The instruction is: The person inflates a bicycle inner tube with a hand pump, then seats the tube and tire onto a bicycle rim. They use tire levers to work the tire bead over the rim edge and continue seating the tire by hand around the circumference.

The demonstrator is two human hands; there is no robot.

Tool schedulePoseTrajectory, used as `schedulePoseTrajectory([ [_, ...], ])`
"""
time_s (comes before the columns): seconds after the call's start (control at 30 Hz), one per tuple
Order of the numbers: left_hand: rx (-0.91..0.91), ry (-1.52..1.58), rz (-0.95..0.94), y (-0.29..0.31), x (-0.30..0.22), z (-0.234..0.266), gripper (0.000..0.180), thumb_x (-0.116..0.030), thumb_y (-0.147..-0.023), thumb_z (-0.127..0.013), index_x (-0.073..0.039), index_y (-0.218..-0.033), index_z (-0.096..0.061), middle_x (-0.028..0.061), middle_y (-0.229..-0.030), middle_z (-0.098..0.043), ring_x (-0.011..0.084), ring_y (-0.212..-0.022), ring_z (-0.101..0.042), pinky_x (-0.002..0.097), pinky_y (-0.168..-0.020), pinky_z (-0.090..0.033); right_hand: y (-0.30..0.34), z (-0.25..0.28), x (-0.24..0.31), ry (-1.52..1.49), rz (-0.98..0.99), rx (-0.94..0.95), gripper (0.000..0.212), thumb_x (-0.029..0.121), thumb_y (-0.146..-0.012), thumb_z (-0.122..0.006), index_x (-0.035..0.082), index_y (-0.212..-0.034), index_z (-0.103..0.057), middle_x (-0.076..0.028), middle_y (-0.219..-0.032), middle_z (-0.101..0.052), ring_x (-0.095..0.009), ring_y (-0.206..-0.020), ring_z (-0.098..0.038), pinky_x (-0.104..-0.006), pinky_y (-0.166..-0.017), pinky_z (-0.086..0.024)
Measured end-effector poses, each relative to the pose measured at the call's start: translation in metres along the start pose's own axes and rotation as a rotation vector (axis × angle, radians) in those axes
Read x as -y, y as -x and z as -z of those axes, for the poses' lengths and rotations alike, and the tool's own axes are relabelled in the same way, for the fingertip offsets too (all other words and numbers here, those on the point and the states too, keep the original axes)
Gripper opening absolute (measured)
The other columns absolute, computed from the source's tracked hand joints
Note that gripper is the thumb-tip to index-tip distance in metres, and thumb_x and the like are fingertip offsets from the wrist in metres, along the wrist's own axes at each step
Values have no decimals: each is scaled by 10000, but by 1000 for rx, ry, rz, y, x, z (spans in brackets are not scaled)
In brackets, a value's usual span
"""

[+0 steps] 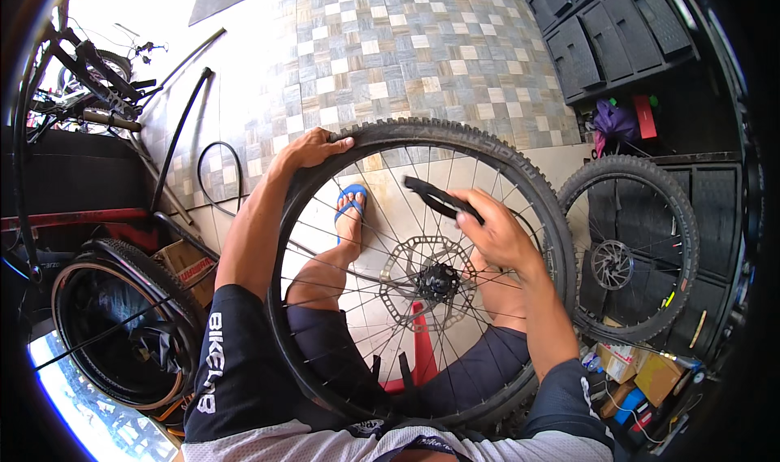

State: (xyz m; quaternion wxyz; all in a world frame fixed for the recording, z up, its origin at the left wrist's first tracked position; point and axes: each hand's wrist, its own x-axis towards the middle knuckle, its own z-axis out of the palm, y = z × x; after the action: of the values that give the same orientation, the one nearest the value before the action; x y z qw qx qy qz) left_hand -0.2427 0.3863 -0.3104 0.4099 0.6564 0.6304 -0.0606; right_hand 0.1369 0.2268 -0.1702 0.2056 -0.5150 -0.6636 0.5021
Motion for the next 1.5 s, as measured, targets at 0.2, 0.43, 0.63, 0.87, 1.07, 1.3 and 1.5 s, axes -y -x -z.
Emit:
schedulePoseTrajectory([
  [0.2, 86, 355, 58, -18, 19, -26, 707, -715, -908, -727, -11, -843, -726, 82, -676, -682, 171, -581, -652, 364, -551, -501, -82, -42, -23, 283, -10, -129, 486, 298, -928, -739, 31, -1325, -653, -185, -1130, -675, -360, -971, -671, -444, -864, -542],
  [0.43, 15, 292, 2, -10, 14, -22, 655, -659, -924, -742, -11, -825, -738, 84, -689, -689, 171, -624, -668, 358, -586, -516, -114, -53, -35, 524, -35, -112, 484, 316, -932, -747, 118, -1366, -667, -199, -1128, -703, -396, -993, -707, -481, -857, -570],
  [0.63, -15, 229, -3, -2, 9, -15, 685, -690, -915, -722, -8, -892, -777, 92, -703, -700, 173, -677, -673, 384, -647, -522, -112, -66, -25, 657, -80, -42, 557, 323, -967, -727, 224, -1498, -594, -154, -972, -741, -396, -896, -741, -516, -808, -595],
  [0.87, -16, 226, -10, -1, 3, -11, 728, -703, -891, -735, 25, -881, -770, 136, -711, -703, 209, -674, -680, 403, -656, -524, -111, -87, -23, 773, 11, -78, 496, 213, -988, -658, 109, -1470, -601, -164, -992, -671, -366, -836, -752, -506, -708, -611],
  [1.07, -28, 174, -9, 3, -4, -6, 709, -714, -910, -703, -10, -898, -781, 129, -724, -706, 210, -695, -688, 405, -680, -527, -116, -100, -27, 811, 36, -108, 493, 134, -1002, -586, 56, -1488, -557, -183, -989, -672, -369, -728, -749, -500, -640, -623],
  [1.3, -7, 183, 34, 2, -5, -6, 759, -712, -886, -728, 42, -946, -787, 201, -799, -746, 264, -758, -734, 421, -725, -549, -119, -114, -23, 887, 90, -63, 552, 51, -952, -557, -9, -1499, -512, -196, -990, -651, -334, -670, -750, -457, -593, -629],
  [1.5, -17, 152, 42, 1, 1, -8, 791, -747, -882, -704, 38, -927, -782, 199, -777, -731, 265, -739, -721, 429, -716, -542, -127, -122, -23, 867, 113, -91, 538, 46, -954, -553, -29, -1485, -515, -195, -979, -645, -320, -654, -743, -453, -566, -622],
])
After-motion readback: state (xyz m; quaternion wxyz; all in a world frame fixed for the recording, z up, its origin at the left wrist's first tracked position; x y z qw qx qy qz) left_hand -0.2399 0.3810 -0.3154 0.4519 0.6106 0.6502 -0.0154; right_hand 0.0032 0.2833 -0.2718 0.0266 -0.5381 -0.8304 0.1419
